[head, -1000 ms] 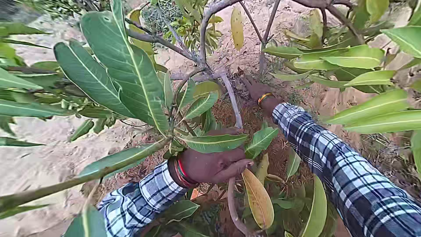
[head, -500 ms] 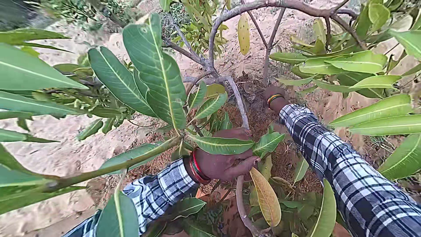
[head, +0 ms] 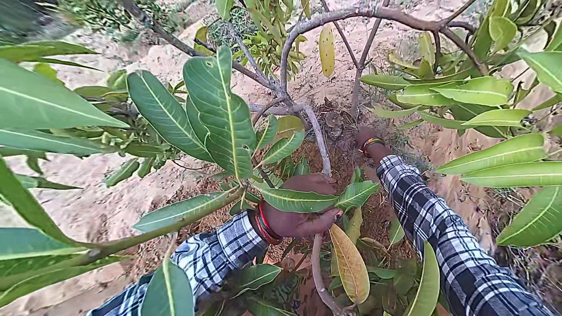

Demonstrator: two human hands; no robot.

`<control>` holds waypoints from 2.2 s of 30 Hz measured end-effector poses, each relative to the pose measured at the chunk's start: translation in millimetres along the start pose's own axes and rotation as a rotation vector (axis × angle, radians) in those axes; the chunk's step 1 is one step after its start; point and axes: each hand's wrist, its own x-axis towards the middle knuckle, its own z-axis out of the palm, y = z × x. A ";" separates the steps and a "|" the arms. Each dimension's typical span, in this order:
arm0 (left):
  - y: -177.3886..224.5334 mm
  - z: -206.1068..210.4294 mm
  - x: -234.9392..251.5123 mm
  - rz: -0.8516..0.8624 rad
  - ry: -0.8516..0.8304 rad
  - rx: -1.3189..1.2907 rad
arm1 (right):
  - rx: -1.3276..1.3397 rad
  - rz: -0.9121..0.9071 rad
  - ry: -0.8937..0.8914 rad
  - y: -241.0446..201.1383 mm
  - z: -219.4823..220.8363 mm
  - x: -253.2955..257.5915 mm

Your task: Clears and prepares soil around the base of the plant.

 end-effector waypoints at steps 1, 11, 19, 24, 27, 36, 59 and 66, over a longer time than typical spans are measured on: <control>-1.5 0.3 -2.3 -0.005 0.012 -0.013 | 0.008 0.002 0.006 0.4 2.6 -3.1; 4.8 1.1 4.6 0.036 -0.037 0.111 | 0.099 -0.075 -0.048 58.1 78.4 -124.2; 11.4 -7.4 3.3 0.048 -0.014 0.214 | -0.073 -0.146 0.171 91.3 55.6 -137.2; 4.7 -4.9 0.2 0.073 -0.004 0.139 | 0.034 -0.193 0.302 35.0 -3.4 -114.4; 1.8 -1.8 -0.9 0.065 0.030 0.093 | 0.037 -0.252 0.325 -11.2 -17.6 -76.3; -3.9 1.0 -15.9 -0.018 0.072 0.020 | 0.191 -0.374 0.212 -54.8 -6.1 -25.8; -9.1 13.3 -9.0 0.035 0.103 0.005 | -0.094 -0.548 0.011 -89.2 34.6 -6.6; -9.4 12.6 -2.8 0.060 0.088 0.031 | 0.324 -0.351 0.048 -73.7 43.6 -19.3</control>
